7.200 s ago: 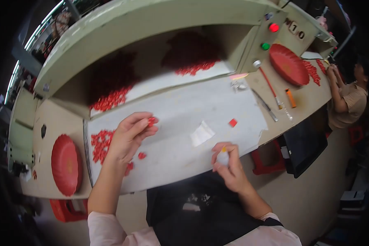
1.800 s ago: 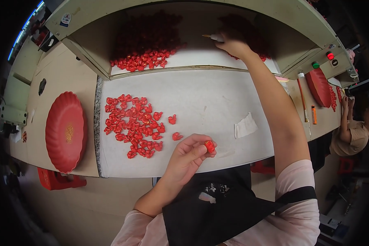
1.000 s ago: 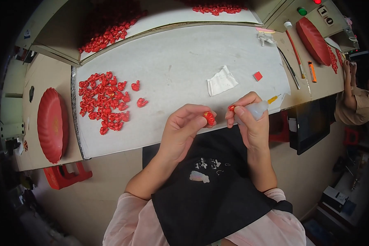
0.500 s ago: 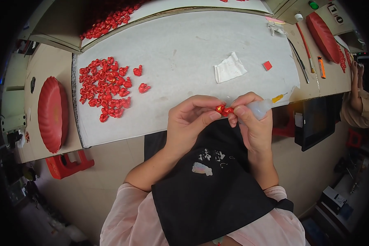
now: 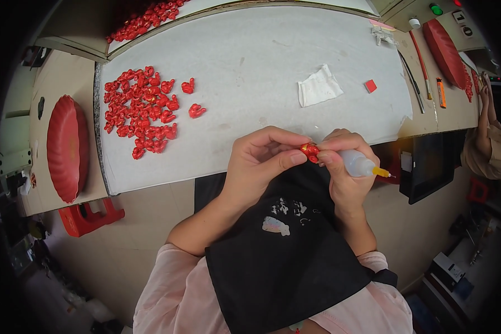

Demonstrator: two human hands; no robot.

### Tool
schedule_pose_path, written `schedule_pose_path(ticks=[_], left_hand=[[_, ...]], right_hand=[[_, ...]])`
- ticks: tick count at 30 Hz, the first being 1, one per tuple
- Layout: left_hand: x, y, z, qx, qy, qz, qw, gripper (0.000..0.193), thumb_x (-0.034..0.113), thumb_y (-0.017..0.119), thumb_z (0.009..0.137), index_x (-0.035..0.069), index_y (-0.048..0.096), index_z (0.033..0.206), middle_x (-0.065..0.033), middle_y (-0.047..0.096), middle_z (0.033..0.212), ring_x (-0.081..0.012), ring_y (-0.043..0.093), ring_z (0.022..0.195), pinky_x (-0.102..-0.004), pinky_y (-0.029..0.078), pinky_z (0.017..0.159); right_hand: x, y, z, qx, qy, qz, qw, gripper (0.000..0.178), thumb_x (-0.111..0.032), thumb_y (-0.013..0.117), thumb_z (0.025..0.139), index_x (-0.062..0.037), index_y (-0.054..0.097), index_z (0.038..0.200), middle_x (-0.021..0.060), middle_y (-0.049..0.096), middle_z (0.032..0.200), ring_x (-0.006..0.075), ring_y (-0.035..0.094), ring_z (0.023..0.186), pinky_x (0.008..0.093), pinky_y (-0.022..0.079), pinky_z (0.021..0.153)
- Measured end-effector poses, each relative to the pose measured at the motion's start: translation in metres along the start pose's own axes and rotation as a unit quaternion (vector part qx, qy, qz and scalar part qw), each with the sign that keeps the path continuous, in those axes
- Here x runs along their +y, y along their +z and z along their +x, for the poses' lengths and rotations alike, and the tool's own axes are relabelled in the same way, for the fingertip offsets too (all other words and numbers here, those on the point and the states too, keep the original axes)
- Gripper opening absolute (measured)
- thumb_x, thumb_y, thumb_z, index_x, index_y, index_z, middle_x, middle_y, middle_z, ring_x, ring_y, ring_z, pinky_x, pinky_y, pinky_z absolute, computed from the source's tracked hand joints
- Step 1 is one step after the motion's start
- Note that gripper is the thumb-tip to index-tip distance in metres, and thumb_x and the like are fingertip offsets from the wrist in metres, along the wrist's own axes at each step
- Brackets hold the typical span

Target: The person assembles red plastic figurines by applying glue from a glue bottle to individual plastic parts and joining them by hand.

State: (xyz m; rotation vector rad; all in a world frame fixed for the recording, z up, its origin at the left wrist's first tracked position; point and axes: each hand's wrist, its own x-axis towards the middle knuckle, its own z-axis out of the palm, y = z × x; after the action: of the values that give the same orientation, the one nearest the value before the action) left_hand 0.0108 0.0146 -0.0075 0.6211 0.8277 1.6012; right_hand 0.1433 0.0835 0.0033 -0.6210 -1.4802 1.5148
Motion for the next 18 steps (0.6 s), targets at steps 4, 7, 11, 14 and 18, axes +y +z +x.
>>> schedule_pose_path(ticks=[4, 7, 11, 14, 18], left_hand=[[-0.002, 0.0, -0.001, 0.007, 0.034, 0.018, 0.999, 0.017, -0.005, 0.057, 0.076, -0.004, 0.057, 0.092, -0.0108, 0.061, 0.091, -0.015, 0.058, 0.085, -0.026, 0.045, 0.078], [-0.003, 0.001, -0.001, 0.018, 0.099, 0.132, 0.986, 0.016, -0.006, 0.059, 0.074, -0.003, 0.06, 0.089, -0.01, 0.061, 0.091, -0.0148, 0.058, 0.084, -0.0253, 0.046, 0.076], [0.001, 0.003, -0.001, 0.016, 0.143, 0.239, 0.96, 0.016, -0.006, 0.061, 0.071, -0.001, 0.062, 0.086, -0.0101, 0.062, 0.087, -0.0156, 0.059, 0.08, -0.0245, 0.047, 0.071], [0.0, 0.004, -0.002, 0.026, 0.11, 0.205, 0.972, 0.015, -0.005, 0.062, 0.07, -0.001, 0.063, 0.085, -0.0103, 0.062, 0.085, -0.0163, 0.06, 0.078, -0.0245, 0.047, 0.069], [0.0, 0.003, -0.003, 0.027, 0.13, 0.224, 0.965, 0.015, -0.004, 0.062, 0.071, -0.001, 0.063, 0.085, -0.0102, 0.062, 0.084, -0.016, 0.059, 0.078, -0.0247, 0.047, 0.069]], right_hand=[[-0.015, -0.001, 0.004, -0.032, 0.035, -0.103, 0.994, 0.01, 0.004, 0.064, 0.07, 0.0013, 0.059, 0.079, 0.0076, 0.061, 0.074, 0.0101, 0.056, 0.066, 0.0197, 0.043, 0.06], [-0.019, -0.003, 0.006, -0.042, 0.001, -0.163, 0.986, 0.011, 0.005, 0.064, 0.069, 0.0, 0.059, 0.077, 0.0058, 0.061, 0.074, 0.0097, 0.056, 0.065, 0.0194, 0.043, 0.059], [-0.02, -0.003, 0.003, -0.017, 0.024, -0.168, 0.985, 0.01, 0.005, 0.065, 0.068, -0.0003, 0.059, 0.075, 0.0059, 0.06, 0.072, 0.0104, 0.056, 0.063, 0.0198, 0.043, 0.058], [-0.018, -0.004, 0.004, -0.043, -0.012, -0.185, 0.982, 0.011, 0.004, 0.066, 0.067, -0.0004, 0.058, 0.073, 0.0062, 0.059, 0.071, 0.011, 0.056, 0.062, 0.0207, 0.042, 0.056], [-0.022, 0.0, 0.003, -0.041, -0.014, -0.21, 0.977, 0.011, 0.004, 0.066, 0.066, 0.0, 0.058, 0.074, 0.0066, 0.059, 0.07, 0.0124, 0.055, 0.06, 0.022, 0.042, 0.054]])
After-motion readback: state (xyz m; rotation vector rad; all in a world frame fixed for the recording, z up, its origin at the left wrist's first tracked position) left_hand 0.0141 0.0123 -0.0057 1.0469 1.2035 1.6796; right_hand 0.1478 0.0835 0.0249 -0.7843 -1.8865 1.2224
